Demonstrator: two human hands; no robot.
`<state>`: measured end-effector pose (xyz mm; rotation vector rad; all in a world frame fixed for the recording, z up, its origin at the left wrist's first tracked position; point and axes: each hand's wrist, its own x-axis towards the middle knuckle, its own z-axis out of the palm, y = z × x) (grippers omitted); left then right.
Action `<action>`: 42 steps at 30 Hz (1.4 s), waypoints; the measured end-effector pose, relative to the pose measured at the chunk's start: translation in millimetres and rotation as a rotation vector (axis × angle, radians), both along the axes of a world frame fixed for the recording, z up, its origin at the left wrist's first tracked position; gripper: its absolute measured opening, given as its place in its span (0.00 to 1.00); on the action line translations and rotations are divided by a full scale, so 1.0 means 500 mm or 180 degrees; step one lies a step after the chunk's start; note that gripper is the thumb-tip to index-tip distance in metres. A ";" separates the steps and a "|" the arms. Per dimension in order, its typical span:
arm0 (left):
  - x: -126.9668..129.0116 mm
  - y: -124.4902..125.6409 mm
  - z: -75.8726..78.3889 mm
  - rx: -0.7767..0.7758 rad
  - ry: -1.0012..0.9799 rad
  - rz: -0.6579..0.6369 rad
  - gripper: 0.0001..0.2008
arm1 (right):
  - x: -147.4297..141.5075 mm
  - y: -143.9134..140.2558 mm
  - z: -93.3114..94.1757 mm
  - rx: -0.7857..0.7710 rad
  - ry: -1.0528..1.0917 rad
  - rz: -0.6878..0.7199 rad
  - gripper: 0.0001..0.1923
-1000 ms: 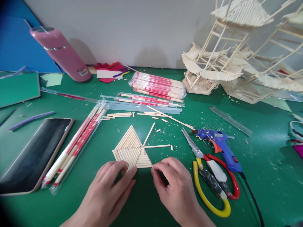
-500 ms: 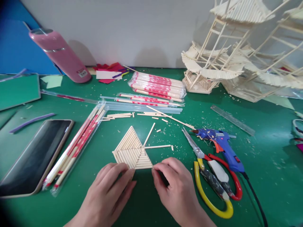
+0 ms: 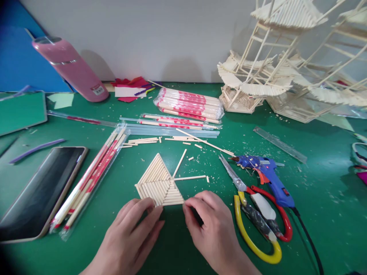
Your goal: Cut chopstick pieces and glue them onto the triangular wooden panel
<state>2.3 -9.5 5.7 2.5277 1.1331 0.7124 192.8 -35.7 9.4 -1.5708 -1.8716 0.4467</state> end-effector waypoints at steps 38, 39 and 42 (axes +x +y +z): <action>0.004 -0.003 -0.012 0.0210 -0.0069 0.0087 0.10 | 0.000 0.002 -0.001 -0.0045 -0.0019 -0.0049 0.05; 0.003 -0.004 -0.012 0.0253 -0.0089 0.0094 0.10 | 0.000 0.002 -0.001 -0.0057 -0.0027 -0.0052 0.05; 0.004 -0.005 -0.013 0.0371 -0.0179 0.0095 0.10 | 0.001 0.002 0.000 -0.0070 -0.0046 -0.0058 0.06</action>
